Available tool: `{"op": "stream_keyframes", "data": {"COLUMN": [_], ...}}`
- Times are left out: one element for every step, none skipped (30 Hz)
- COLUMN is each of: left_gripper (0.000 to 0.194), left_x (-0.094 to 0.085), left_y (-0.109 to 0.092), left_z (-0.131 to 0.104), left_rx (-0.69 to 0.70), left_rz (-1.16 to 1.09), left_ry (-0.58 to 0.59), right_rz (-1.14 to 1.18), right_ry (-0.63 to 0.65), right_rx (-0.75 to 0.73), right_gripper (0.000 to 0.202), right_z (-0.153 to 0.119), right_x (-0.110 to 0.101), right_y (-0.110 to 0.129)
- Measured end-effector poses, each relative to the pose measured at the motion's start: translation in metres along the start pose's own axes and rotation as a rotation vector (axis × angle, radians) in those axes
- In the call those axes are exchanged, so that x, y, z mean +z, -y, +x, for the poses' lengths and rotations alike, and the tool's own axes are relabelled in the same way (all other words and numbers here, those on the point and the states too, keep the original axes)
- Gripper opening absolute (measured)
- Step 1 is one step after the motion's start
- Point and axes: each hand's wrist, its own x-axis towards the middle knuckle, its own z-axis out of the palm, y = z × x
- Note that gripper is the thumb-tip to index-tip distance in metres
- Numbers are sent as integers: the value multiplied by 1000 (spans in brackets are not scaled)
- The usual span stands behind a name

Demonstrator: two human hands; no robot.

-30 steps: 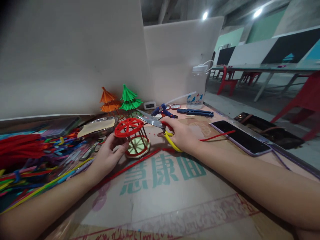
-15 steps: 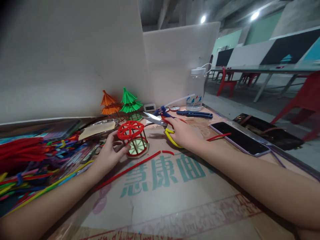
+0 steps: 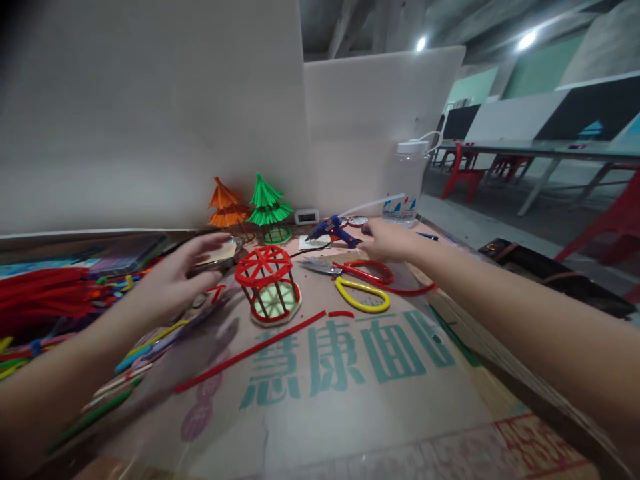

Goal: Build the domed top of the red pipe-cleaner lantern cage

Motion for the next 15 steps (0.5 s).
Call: {"op": "stream_keyframes", "data": {"left_gripper": [54, 49, 48, 48, 46, 45, 43, 41, 38, 35, 32, 29, 27, 25, 24], "left_x": [-7, -11, -13, -11, -8, -4, 0, 4, 7, 10, 12, 14, 16, 18, 19], "left_y": [-8, -16, -24, -31, -37, -41, -43, -44, -44, -42, -40, -38, -36, -34, -31], "left_z": [3, 5, 6, 8, 8, 9, 9, 9, 9, 8, 7, 6, 5, 5, 4], "left_rx": [51, 139, 238, 327, 389, 442, 481, 508, 531, 546, 560, 574, 589, 603, 621], "left_rz": [47, 88, 133, 178, 229, 277, 319, 353, 378, 395, 406, 412, 414, 414, 411], "left_ry": [-12, -16, 4, 35, 66, 96, 111, 118, 114, 104, 95, 89, 82, 78, 72], "right_rz": [16, 38, 64, 95, 127, 160, 192, 221, 246, 265, 277, 283, 288, 295, 306], "right_ry": [5, 16, 32, 41, 52, 64, 78, 90, 98, 102, 100, 92, 82, 70, 60], "right_rx": [25, 45, 58, 59, 55, 47, 37, 25, 16, 11, 12, 18, 30, 44, 57], "right_gripper": [57, 60, 62, 63, 64, 64, 63, 62, 60, 57, 52, 46, 41, 36, 33], "right_z": [10, 20, 28, 35, 40, 44, 47, 49, 49, 49, 49, 48, 47, 45, 44], "right_x": [6, 11, 17, 22, 27, 31, 34, 37, 39, 41, 42, 43, 44, 45, 45], "right_y": [-4, -6, -7, -7, -5, -2, 1, 4, 8, 12, 15, 18, 22, 24, 27]}}
